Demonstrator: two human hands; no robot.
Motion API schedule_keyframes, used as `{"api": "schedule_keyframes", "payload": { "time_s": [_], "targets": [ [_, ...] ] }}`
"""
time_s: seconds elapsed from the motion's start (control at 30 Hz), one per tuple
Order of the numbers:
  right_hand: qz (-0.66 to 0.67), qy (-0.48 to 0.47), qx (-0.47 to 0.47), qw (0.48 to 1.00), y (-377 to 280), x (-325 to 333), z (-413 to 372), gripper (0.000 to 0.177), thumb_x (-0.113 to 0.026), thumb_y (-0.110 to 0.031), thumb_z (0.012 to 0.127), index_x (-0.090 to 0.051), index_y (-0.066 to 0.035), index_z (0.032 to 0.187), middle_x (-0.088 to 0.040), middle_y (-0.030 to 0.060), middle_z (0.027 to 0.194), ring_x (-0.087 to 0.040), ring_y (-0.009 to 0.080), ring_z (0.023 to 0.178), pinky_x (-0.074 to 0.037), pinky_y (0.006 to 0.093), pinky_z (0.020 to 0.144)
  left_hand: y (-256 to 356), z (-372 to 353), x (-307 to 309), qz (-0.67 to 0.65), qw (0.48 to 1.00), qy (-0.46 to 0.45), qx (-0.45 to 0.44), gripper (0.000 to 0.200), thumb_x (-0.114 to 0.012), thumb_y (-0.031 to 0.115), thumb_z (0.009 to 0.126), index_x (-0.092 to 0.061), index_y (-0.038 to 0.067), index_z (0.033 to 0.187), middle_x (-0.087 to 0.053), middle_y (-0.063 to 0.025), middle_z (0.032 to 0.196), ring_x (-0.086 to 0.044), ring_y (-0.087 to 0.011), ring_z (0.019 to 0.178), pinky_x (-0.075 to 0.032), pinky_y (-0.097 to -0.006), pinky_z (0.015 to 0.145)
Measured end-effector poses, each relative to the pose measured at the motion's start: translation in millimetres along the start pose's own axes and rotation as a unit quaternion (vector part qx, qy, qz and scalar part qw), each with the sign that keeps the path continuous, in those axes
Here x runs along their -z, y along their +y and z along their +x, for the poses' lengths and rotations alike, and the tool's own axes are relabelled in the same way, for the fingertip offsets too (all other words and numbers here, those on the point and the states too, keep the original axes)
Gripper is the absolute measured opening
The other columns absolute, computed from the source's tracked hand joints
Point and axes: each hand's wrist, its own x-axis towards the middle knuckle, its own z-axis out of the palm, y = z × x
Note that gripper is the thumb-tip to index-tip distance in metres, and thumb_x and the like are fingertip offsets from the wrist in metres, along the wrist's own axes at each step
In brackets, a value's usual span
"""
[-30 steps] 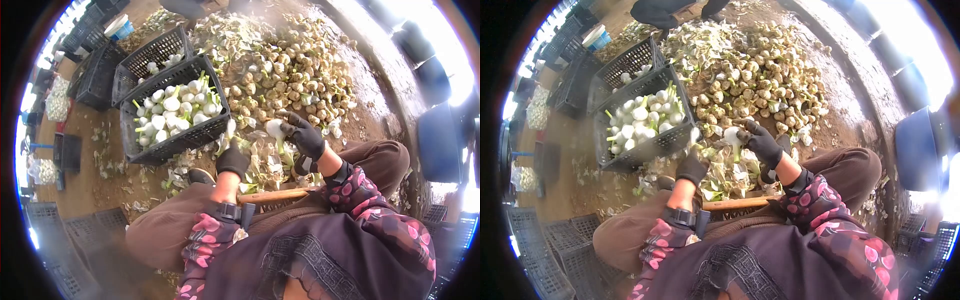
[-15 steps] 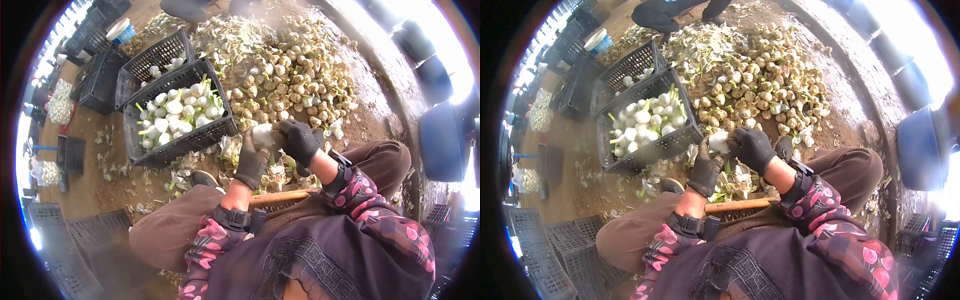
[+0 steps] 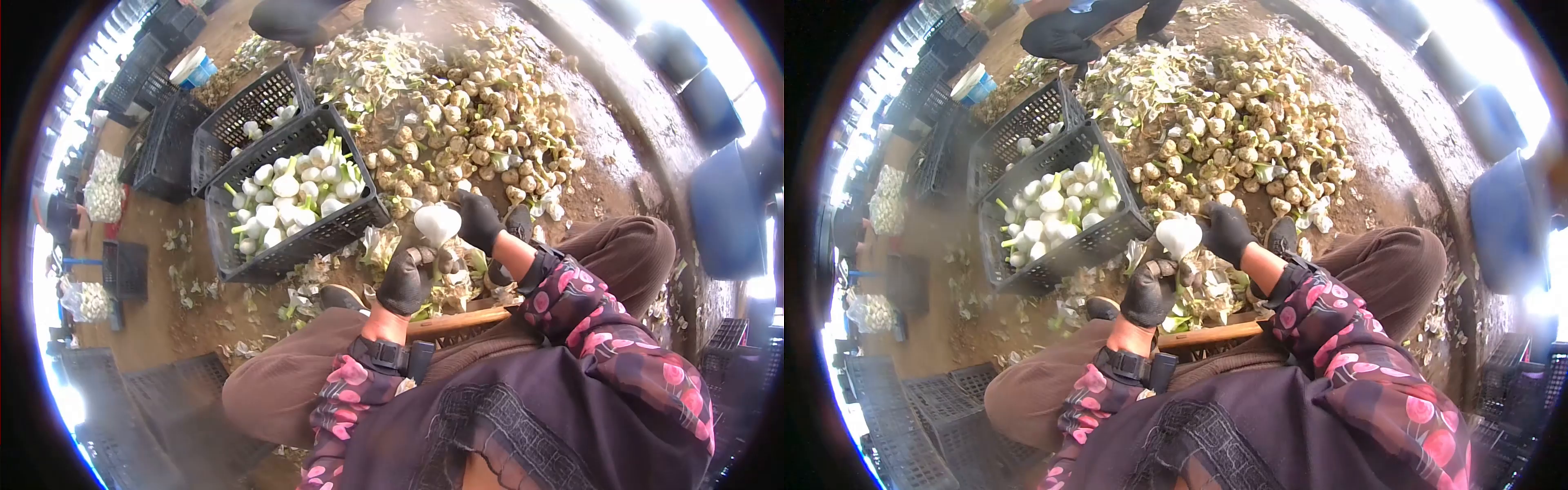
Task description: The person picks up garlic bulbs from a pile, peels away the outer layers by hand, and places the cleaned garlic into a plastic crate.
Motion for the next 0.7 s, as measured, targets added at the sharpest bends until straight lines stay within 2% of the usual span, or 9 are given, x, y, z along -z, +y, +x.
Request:
{"api": "schedule_keyframes", "payload": {
  "time_s": [0.17, 0.23, 0.27, 0.3, 0.37, 0.4, 0.47, 0.57, 0.7],
  "targets": [
    [-0.052, 0.108, -0.101, 0.988, 18.4, 22.6, 7.0, 0.017, -0.059, -0.018, 0.077, -0.064, -0.004, 0.084, -0.062, 0.0215, 0.079, -0.063, 0.0362, 0.078, -0.049, 0.0418, 0.069, -20.5, 9.8, 44.4, 0.042, 0.998, -0.046, -0.030, 0.048, -0.054, 0.021, 0.088, -0.040, 0.002, 0.130, -0.058, -0.0085, 0.109, -0.059, -0.0160, 0.084, -0.049, -0.0296, 0.080],
    [-0.167, 0.111, 0.055, 0.978, 58.9, 20.4, 8.9, 0.017, -0.060, -0.017, 0.076, -0.067, -0.006, 0.087, -0.064, 0.0203, 0.081, -0.063, 0.0377, 0.079, -0.049, 0.0392, 0.068, -18.3, 12.4, 31.7, 0.234, 0.958, -0.023, -0.162, 0.056, -0.056, 0.039, 0.090, -0.042, 0.000, 0.128, -0.059, -0.0066, 0.106, -0.059, -0.0155, 0.093, -0.048, -0.0292, 0.085],
    [-0.108, -0.133, -0.108, 0.979, 39.2, 40.6, 9.0, 0.022, -0.065, -0.023, 0.080, -0.067, -0.004, 0.090, -0.068, 0.0154, 0.083, -0.065, 0.0310, 0.077, -0.050, 0.0354, 0.065, -13.4, 12.5, 33.7, 0.289, 0.944, -0.023, -0.157, 0.057, -0.060, 0.036, 0.089, -0.041, -0.001, 0.129, -0.059, -0.0067, 0.108, -0.058, -0.0175, 0.101, -0.045, -0.0302, 0.091],
    [0.151, -0.175, -0.270, 0.935, 23.3, 42.9, 0.7, 0.029, -0.067, -0.030, 0.084, -0.067, -0.001, 0.092, -0.067, 0.0088, 0.085, -0.065, 0.0179, 0.077, -0.050, 0.0310, 0.063, -15.1, 14.4, 33.7, 0.290, 0.944, -0.022, -0.159, 0.057, -0.060, 0.036, 0.089, -0.041, -0.001, 0.129, -0.059, -0.0067, 0.108, -0.058, -0.0175, 0.101, -0.045, -0.0302, 0.091],
    [0.557, -0.182, -0.304, 0.751, -39.0, 53.1, -15.6, 0.032, -0.066, -0.030, 0.087, -0.066, 0.001, 0.091, -0.064, 0.0056, 0.086, -0.057, 0.0079, 0.075, -0.047, 0.0271, 0.062, -25.7, 19.8, 36.3, 0.280, 0.933, -0.005, -0.227, 0.054, -0.064, 0.023, 0.088, -0.041, -0.001, 0.131, -0.059, -0.0068, 0.109, -0.058, -0.0185, 0.100, -0.045, -0.0307, 0.092],
    [0.557, -0.182, -0.304, 0.751, -47.9, 43.3, -19.9, 0.032, -0.066, -0.030, 0.087, -0.066, 0.001, 0.091, -0.064, 0.0056, 0.086, -0.057, 0.0079, 0.075, -0.047, 0.0271, 0.062, -27.6, 22.9, 44.4, 0.450, 0.847, 0.014, -0.282, 0.050, -0.060, 0.006, 0.085, -0.041, 0.000, 0.132, -0.060, -0.0115, 0.110, -0.060, -0.0232, 0.101, -0.045, -0.0325, 0.092],
    [0.398, -0.118, -0.018, 0.909, -59.0, 30.4, -24.3, 0.021, -0.066, -0.021, 0.087, -0.066, 0.001, 0.089, -0.063, 0.0039, 0.082, -0.054, 0.0073, 0.070, -0.045, 0.0264, 0.062, -20.7, 23.6, 40.6, 0.512, 0.803, 0.027, -0.305, 0.050, -0.056, 0.002, 0.083, -0.041, 0.001, 0.132, -0.060, -0.0148, 0.109, -0.060, -0.0267, 0.101, -0.046, -0.0339, 0.091],
    [0.255, -0.048, 0.034, 0.965, -65.2, 30.2, -22.5, 0.013, -0.066, -0.015, 0.087, -0.065, -0.003, 0.092, -0.063, 0.0005, 0.081, -0.056, 0.0074, 0.073, -0.047, 0.0259, 0.065, -12.6, 21.2, 37.3, 0.629, 0.699, 0.045, -0.337, 0.052, -0.048, -0.007, 0.078, -0.044, 0.002, 0.130, -0.061, -0.0220, 0.103, -0.061, -0.0354, 0.098, -0.048, -0.0377, 0.086],
    [0.619, -0.212, -0.101, 0.750, -89.4, 68.9, -18.4, 0.014, -0.060, -0.017, 0.089, -0.063, -0.004, 0.084, -0.063, 0.0047, 0.079, -0.059, 0.0139, 0.072, -0.049, 0.0300, 0.065, -13.3, 21.8, 45.7, 0.620, 0.705, 0.093, -0.332, 0.043, -0.053, -0.002, 0.082, -0.047, 0.001, 0.124, -0.063, -0.0182, 0.100, -0.063, -0.0318, 0.092, -0.050, -0.0362, 0.081]
  ]
}}
